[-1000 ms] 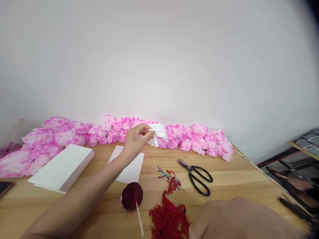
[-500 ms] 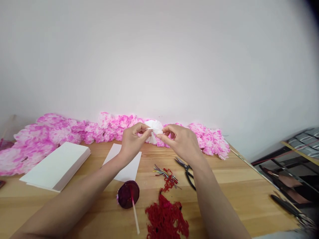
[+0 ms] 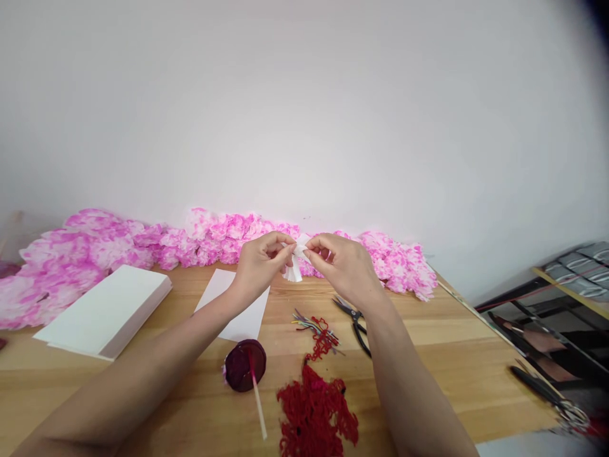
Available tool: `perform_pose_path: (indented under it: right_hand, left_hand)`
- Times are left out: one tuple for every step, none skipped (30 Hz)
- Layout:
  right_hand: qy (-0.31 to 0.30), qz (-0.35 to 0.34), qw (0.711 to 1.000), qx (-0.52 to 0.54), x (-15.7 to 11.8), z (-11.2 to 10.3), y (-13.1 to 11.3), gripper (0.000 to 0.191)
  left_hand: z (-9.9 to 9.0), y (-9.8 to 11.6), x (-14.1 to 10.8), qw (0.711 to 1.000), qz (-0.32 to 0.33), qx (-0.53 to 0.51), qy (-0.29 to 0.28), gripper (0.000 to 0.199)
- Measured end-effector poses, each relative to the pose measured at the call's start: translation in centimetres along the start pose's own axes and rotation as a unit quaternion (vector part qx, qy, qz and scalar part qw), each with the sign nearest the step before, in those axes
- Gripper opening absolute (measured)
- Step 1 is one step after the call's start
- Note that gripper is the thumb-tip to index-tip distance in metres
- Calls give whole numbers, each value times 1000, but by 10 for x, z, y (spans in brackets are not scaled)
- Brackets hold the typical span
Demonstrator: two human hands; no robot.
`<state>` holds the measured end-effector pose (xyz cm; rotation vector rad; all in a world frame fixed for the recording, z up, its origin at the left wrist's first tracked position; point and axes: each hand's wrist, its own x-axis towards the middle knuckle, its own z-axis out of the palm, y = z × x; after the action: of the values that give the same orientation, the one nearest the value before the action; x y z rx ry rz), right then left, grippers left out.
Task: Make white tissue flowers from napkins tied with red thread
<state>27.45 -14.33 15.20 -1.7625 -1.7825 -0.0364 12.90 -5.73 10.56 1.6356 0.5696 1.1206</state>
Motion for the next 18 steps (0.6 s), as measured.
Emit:
perform_pose_path:
  right_hand:
    - [-2, 4, 1000, 2, 0, 0, 0, 11]
    - [-4, 7, 1000, 4, 0, -1, -1, 11]
    - [-6, 9, 1000, 5, 0, -1, -1, 11]
    - [-7, 11, 1000, 5, 0, -1, -1, 11]
    - [-9, 13, 1000, 4, 0, -2, -1, 11]
    - [-10, 16, 1000, 4, 0, -2, -1, 11]
    - [-10, 18, 1000, 4, 0, -1, -1, 11]
    - [-9, 20, 1000, 7, 1, -1, 0, 12]
    - [-7, 25, 1000, 14, 1, 0, 1, 13]
    - [-4, 30, 999, 28, 2, 1, 3, 14]
    - [0, 38, 998, 48, 3, 3, 4, 16]
    - [3, 48, 996, 75, 4, 4, 6, 19]
    - [4, 59, 993, 106, 6, 6, 9, 22]
    - [5, 70, 988, 140, 7, 8, 11, 25]
    - [4, 80, 982, 172, 8, 9, 13, 28]
    - [2, 87, 976, 201, 9, 11, 15, 30]
    - [-1, 93, 970, 224, 10, 12, 16, 32]
    - [-3, 96, 965, 243, 10, 12, 17, 33]
  left_hand:
    - [0, 0, 0, 1000, 0, -6, 2, 17]
    - [0, 0, 0, 1000, 2, -8, 5, 16]
    - [1, 1, 0, 1000, 3, -6, 8, 15]
    - [1, 1, 0, 1000, 6, -1, 12, 14]
    - [1, 2, -1, 1000, 8, 5, 14, 13]
    - [2, 3, -1, 1000, 10, 11, 17, 12]
    - [2, 3, -2, 1000, 13, 17, 20, 12]
    - [2, 3, -2, 999, 16, 21, 22, 11]
    - [3, 4, -3, 999, 21, 24, 24, 11]
    - [3, 3, -3, 999, 26, 26, 25, 14]
    - [3, 3, -4, 999, 31, 27, 26, 18]
    - [3, 2, -4, 998, 38, 28, 29, 21]
    - [3, 2, -4, 998, 45, 32, 30, 21]
    - [3, 1, -4, 997, 52, 43, 29, 19]
    - [3, 0, -3, 996, 61, 59, 28, 14]
    - [3, -1, -3, 994, 69, 78, 25, 10]
    - [3, -1, -3, 992, 76, 96, 19, 7]
    - [3, -2, -2, 991, 81, 110, 11, 7]
